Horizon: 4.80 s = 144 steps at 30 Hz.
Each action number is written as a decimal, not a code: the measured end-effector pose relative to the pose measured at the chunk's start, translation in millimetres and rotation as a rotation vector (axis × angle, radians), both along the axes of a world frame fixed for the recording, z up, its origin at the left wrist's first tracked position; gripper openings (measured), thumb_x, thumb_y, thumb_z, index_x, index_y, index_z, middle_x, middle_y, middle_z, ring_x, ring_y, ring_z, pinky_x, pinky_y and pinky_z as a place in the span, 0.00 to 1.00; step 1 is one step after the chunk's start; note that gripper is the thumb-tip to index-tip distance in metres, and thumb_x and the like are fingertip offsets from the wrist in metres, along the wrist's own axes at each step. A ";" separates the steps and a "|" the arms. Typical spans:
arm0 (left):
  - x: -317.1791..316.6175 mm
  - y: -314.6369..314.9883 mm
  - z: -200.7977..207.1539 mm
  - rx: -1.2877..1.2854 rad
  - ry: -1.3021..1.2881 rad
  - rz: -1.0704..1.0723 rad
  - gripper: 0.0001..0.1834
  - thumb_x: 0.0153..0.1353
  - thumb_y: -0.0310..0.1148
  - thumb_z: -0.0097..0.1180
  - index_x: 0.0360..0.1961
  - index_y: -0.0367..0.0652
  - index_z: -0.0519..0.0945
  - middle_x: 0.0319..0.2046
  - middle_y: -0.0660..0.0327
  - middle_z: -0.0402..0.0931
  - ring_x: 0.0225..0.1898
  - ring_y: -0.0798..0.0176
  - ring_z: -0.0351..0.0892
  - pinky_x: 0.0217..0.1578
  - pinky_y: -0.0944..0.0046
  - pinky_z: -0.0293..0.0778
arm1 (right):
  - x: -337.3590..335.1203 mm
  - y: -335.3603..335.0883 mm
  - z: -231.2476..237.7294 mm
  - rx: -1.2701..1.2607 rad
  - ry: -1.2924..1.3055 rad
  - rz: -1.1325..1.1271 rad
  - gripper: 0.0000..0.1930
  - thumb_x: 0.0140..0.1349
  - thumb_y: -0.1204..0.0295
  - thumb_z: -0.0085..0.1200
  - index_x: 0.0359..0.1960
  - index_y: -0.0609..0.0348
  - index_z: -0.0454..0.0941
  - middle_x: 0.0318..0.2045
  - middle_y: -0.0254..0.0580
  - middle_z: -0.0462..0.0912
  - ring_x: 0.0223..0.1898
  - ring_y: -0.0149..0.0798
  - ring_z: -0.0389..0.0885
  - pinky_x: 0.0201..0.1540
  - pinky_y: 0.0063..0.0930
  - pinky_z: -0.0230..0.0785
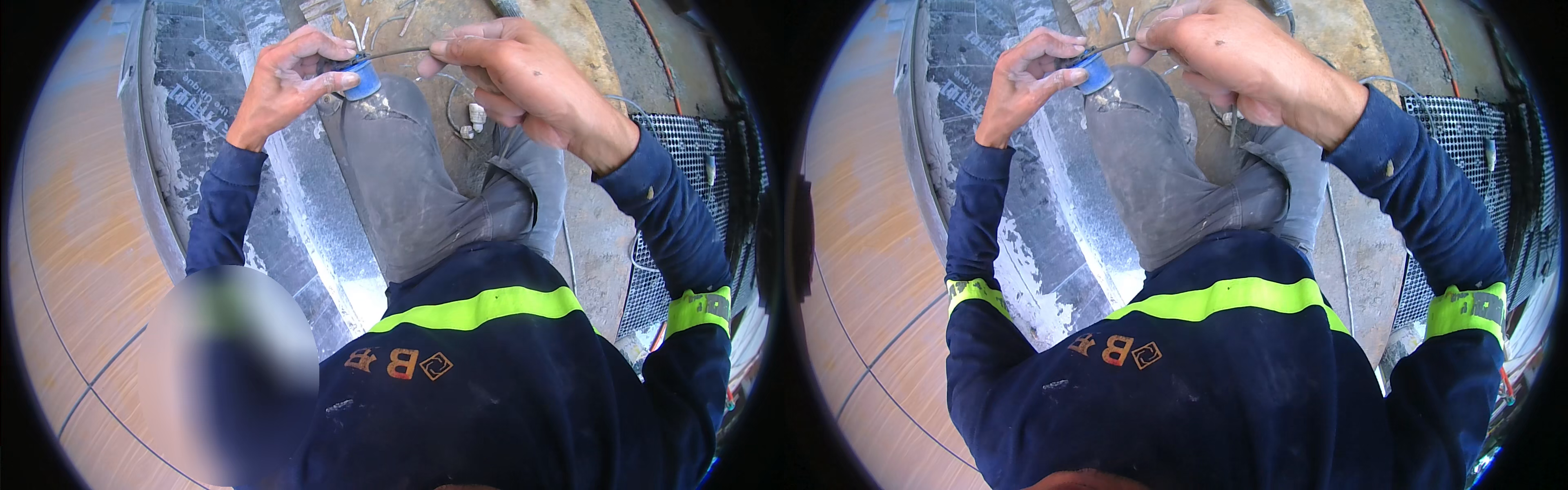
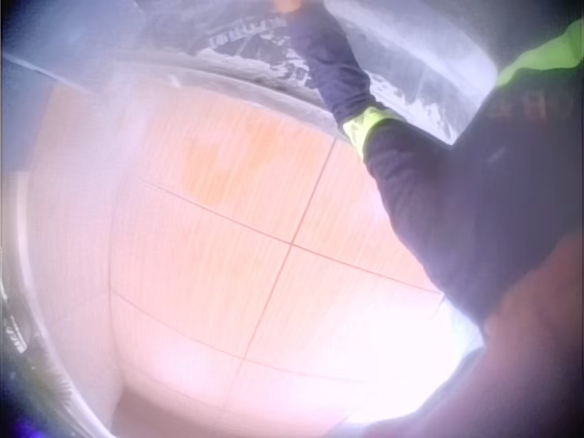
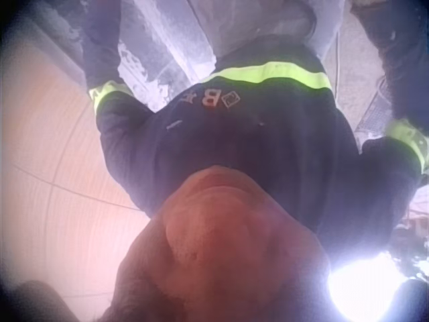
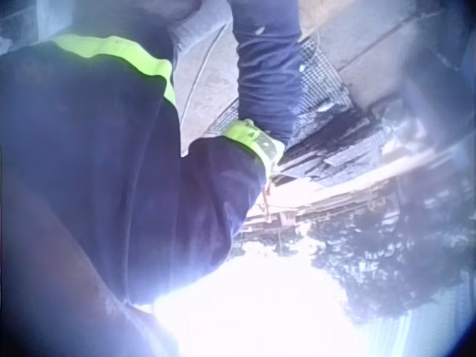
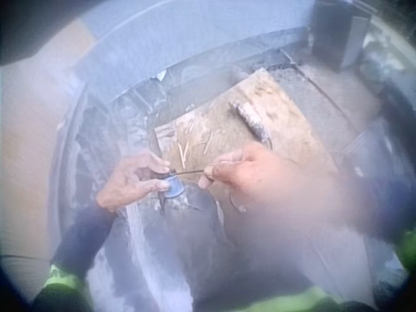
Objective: The person assembles a blue electrical connector by inserting wires into its terminals and securing them. They then attach a white plastic housing to the connector to complete the assembly.
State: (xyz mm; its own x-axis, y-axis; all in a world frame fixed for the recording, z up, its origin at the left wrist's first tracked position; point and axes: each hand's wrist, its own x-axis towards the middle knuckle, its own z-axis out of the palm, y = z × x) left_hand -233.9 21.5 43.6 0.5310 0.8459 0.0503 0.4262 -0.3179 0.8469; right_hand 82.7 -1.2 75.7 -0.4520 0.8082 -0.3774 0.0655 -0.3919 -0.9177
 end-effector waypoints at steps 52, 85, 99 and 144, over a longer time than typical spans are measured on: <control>-2.5 22.3 3.9 -0.155 0.025 -0.025 0.14 0.66 0.30 0.74 0.49 0.39 0.86 0.52 0.59 0.86 0.55 0.60 0.88 0.58 0.59 0.85 | 8.6 35.6 56.6 1.465 -0.761 0.773 0.13 0.72 0.71 0.58 0.28 0.61 0.84 0.18 0.46 0.82 0.19 0.47 0.81 0.25 0.42 0.73; 3.7 1.0 4.5 0.154 0.055 0.021 0.18 0.61 0.29 0.77 0.51 0.39 0.87 0.47 0.60 0.85 0.48 0.65 0.87 0.53 0.61 0.84 | 30.0 32.9 36.0 0.712 -0.258 0.355 0.16 0.76 0.62 0.58 0.44 0.63 0.90 0.29 0.41 0.86 0.31 0.31 0.82 0.35 0.30 0.74; 19.5 -31.2 18.8 0.119 0.066 0.110 0.44 0.54 0.24 0.75 0.73 0.44 0.69 0.67 0.53 0.78 0.66 0.53 0.81 0.69 0.52 0.76 | -71.2 7.0 -79.3 0.536 -0.068 0.063 0.37 0.51 0.52 0.81 0.55 0.67 0.84 0.26 0.39 0.86 0.24 0.29 0.78 0.31 0.33 0.73; 116.0 10.9 -26.0 -0.691 -1.095 0.693 0.11 0.67 0.37 0.64 0.39 0.39 0.81 0.32 0.55 0.82 0.27 0.59 0.82 0.21 0.68 0.73 | 32.2 -40.7 9.6 1.253 -0.620 0.017 0.18 0.65 0.74 0.65 0.57 0.52 0.86 0.37 0.45 0.91 0.32 0.48 0.90 0.33 0.38 0.81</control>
